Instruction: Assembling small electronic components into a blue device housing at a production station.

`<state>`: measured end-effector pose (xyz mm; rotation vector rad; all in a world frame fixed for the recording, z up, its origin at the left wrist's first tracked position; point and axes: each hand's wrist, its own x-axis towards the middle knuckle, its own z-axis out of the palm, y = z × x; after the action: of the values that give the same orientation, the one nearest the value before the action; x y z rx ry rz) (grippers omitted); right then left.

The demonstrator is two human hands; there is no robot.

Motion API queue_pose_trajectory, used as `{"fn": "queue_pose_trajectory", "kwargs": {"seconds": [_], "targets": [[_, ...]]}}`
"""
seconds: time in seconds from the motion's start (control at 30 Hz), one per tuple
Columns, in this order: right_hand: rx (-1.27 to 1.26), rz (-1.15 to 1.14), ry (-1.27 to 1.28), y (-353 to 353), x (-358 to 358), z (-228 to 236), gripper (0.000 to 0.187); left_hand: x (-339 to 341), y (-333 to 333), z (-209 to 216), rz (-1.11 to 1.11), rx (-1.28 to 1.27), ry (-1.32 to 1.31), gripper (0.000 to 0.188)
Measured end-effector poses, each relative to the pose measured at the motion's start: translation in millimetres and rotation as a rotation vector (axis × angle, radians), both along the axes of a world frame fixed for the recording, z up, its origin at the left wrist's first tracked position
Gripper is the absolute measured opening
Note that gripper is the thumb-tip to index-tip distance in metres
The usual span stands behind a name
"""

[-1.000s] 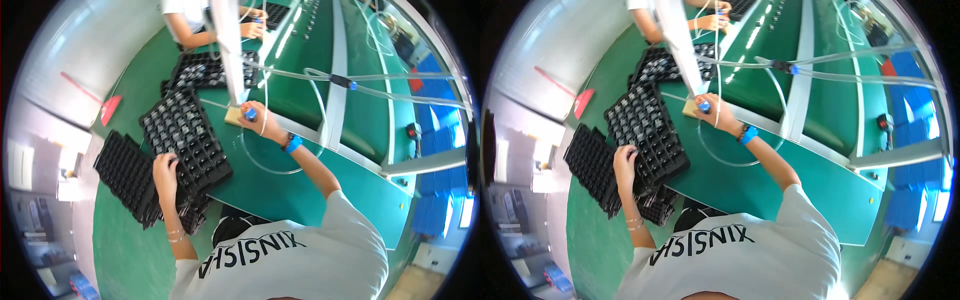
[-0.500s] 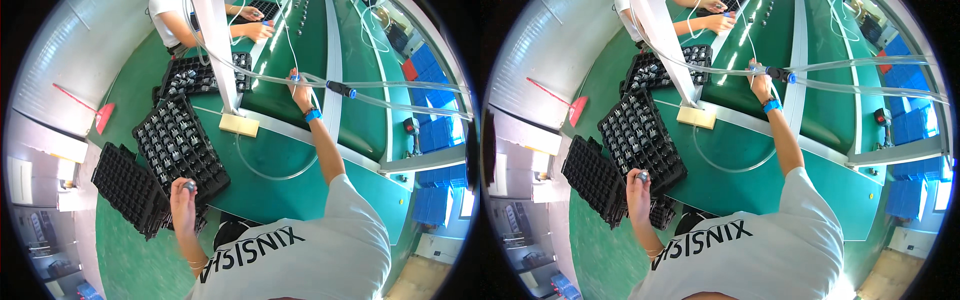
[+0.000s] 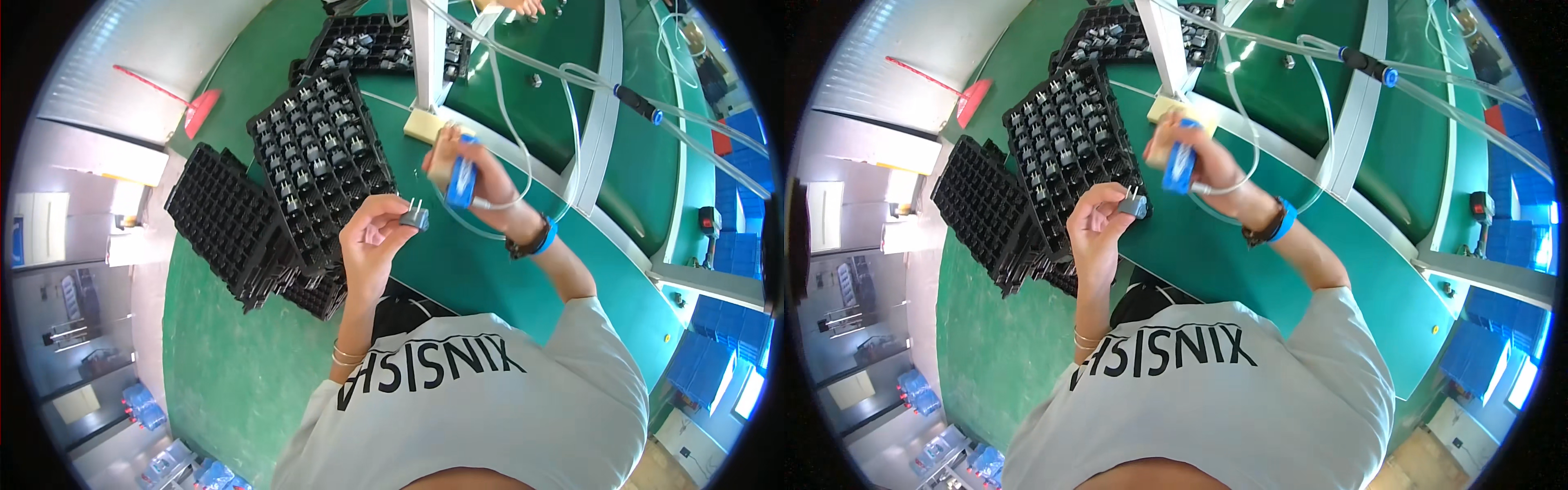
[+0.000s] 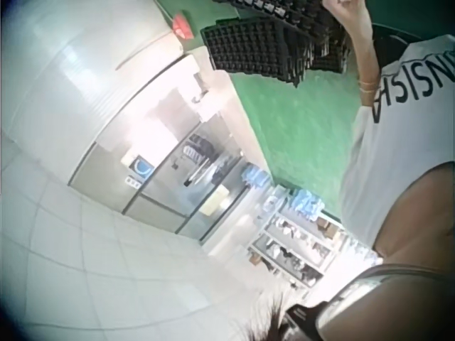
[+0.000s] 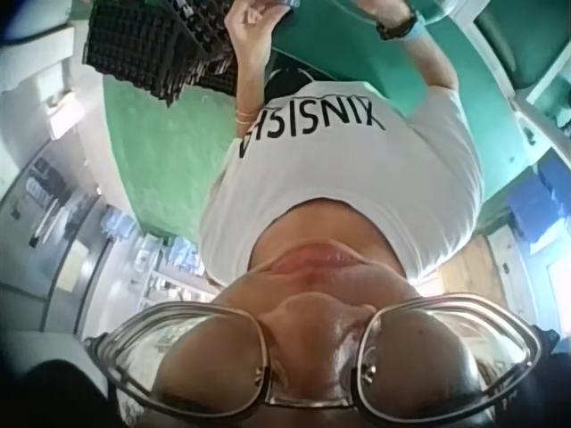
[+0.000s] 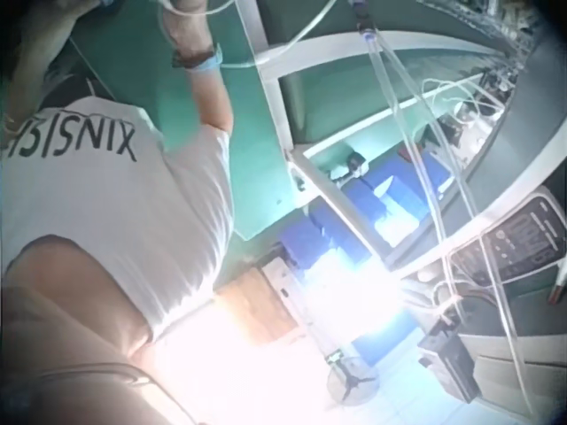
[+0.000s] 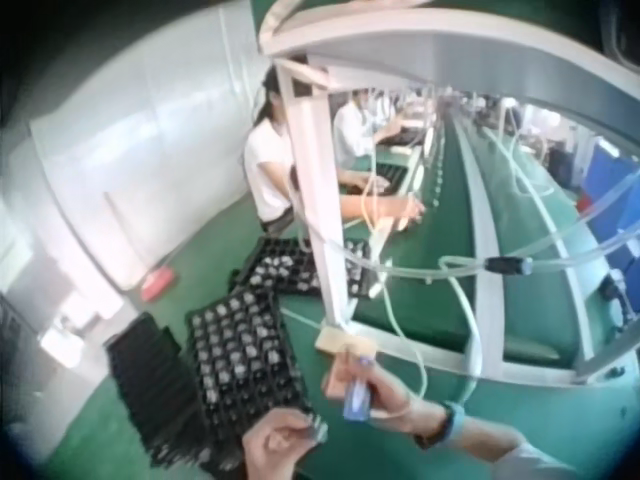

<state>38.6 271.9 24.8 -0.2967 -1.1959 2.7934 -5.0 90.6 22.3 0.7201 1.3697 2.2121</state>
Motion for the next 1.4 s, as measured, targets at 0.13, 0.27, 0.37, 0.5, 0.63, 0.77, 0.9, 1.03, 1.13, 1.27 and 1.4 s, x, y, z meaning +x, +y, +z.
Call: {"fn": "queue_pose_trajectory", "kwargs": {"seconds": [0.13, 0.27, 0.37, 0.5, 0.63, 0.77, 0.9, 1.03, 1.13, 1.27, 1.4], "targets": [[0.056, 0.132, -0.12, -20.0, 13.6, -2.0, 0.035, 6.7, 1.0, 5.5, 0.027, -0.02, 0.027, 0.025], [0.085, 0.159, -0.119, -25.2, 18.7, -1.7, 0.033, 8.9, -5.1, 1.4, 0.028, -0.055, 0.102, 0.026], [0.128, 0.136, -0.168, -31.7, 21.9, 0.1, 0.033, 11.7, -5.7, -0.1, 0.068, -0.079, 0.149, 0.027], [0.123, 0.15, -0.121, -33.7, 21.6, -0.8, 0.034, 22.1, 0.9, 5.0, 0.248, -0.096, 0.116, 0.03], [0.433, -0.204, -0.107, 10.8, -6.1, -30.4, 0.032, -19.3, -24.2, 0.8, 0.488, -0.421, 0.411, 0.028], [1.265, -0.406, -0.096, 64.0, -35.9, -63.0, 0.022, -76.5, -66.5, -12.1, 0.631, -0.944, 0.848, 0.022], [1.57, -0.459, 0.002, 64.7, -54.4, -81.5, 0.024, -96.7, -84.8, -24.0, 0.529, -1.188, 0.953, 0.027], [1.515, -0.376, -0.084, 56.9, -49.3, -72.5, 0.03, -101.9, -86.4, -26.1, 0.511, -1.253, 0.951, 0.024], [1.523, -0.31, -0.048, 61.9, -46.9, -72.1, 0.044, -103.9, -85.3, -22.8, 0.473, -1.297, 0.946, 0.021], [1.461, -0.311, 0.046, 64.8, -42.8, -71.0, 0.057, -101.5, -86.9, -19.8, 0.516, -1.217, 0.944, 0.018], [1.52, -0.377, 0.129, 65.3, -42.0, -70.4, 0.061, -99.0, -93.3, -12.9, 0.457, -0.89, 0.321, 0.009]]}}
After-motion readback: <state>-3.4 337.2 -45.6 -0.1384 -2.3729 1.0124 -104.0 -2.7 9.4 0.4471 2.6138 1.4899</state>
